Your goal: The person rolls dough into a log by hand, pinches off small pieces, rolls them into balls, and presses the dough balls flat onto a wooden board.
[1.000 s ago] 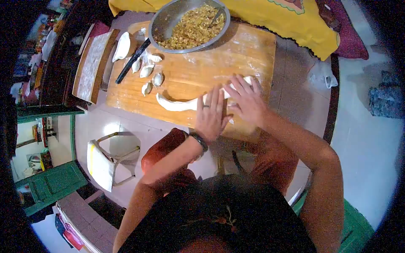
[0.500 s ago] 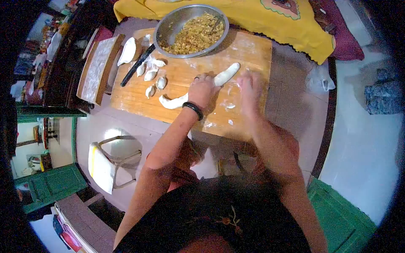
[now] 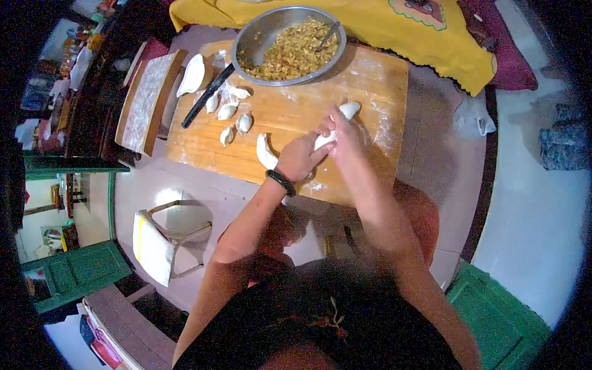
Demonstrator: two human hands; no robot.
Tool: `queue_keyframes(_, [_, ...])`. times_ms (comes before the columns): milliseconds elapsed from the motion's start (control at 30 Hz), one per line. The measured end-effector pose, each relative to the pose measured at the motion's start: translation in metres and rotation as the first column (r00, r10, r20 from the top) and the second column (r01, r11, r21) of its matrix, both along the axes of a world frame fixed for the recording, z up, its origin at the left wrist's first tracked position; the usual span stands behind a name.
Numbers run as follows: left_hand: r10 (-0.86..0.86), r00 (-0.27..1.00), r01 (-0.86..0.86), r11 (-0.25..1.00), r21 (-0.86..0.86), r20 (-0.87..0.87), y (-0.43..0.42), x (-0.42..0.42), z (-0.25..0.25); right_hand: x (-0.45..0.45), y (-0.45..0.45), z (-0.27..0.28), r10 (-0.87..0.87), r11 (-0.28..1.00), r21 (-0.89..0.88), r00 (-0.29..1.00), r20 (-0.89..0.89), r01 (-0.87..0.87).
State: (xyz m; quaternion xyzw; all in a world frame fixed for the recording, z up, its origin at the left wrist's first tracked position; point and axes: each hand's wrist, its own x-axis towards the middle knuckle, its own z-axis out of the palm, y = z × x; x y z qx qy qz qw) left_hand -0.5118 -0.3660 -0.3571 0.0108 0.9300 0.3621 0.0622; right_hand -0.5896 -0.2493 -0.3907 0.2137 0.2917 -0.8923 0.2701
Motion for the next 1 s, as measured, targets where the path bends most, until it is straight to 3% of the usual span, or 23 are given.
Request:
queue_keyframes(67, [-0.012, 0.999, 0.013, 1.000, 0.015, -0.040, -0.002, 0.001, -0.016, -0.002, 0.004, 0.001, 0.016, 1.000, 0.017, 0.999, -0.036, -0.015])
queue_keyframes(167, [-0.023, 0.999, 0.019, 0.997, -0.075, -0.043, -0.002, 0.005, -0.011, -0.020, 0.000, -0.004, -0.098, 0.992, 0.092, 0.988, 0.119, 0.087])
queue_keyframes(267, [-0.039, 0.999, 0.039, 0.984, -0.175, 0.000, -0.001, 0.009, -0.007, -0.023, 0.020, -0.027, 0.059, 0.996, -0.055, 0.993, -0.101, -0.064])
queue_keyframes(367, [-0.048, 0.999, 0.049, 0.974, -0.223, 0.010, 0.001, 0.009, -0.010, -0.026, 0.024, -0.030, 0.023, 0.999, 0.049, 0.995, -0.096, -0.018])
queue_keyframes(467, [-0.053, 0.999, 0.052, 0.967, -0.248, 0.000, 0.001, 0.012, -0.017, -0.027, 0.015, -0.001, -0.083, 0.996, -0.013, 0.995, 0.053, 0.084])
queue_keyframes(567, [-0.057, 0.998, 0.052, 0.956, -0.288, -0.010, 0.000, 0.014, -0.017, -0.023, 0.024, 0.010, -0.105, 0.982, 0.153, 0.993, -0.048, 0.111])
queue_keyframes(700, [-0.077, 0.993, 0.048, 0.956, -0.288, -0.091, 0.002, 0.017, -0.014, -0.042, 0.042, -0.029, 0.042, 0.999, -0.019, 0.992, -0.120, -0.045])
queue_keyframes(767, [-0.070, 0.997, 0.058, 0.954, -0.293, -0.030, 0.003, 0.017, -0.007, -0.047, 0.044, -0.038, 0.056, 0.993, -0.092, 0.981, -0.184, -0.074])
queue_keyframes(867, [-0.081, 0.996, 0.064, 0.956, -0.286, -0.047, 0.001, 0.017, -0.007, -0.046, 0.028, 0.018, -0.050, 0.998, 0.033, 0.991, 0.124, 0.046])
queue_keyframes(1000, [-0.086, 0.995, 0.068, 0.959, -0.276, -0.053, 0.002, 0.017, -0.005, -0.056, 0.048, -0.029, -0.005, 0.993, -0.121, 0.999, -0.036, 0.000])
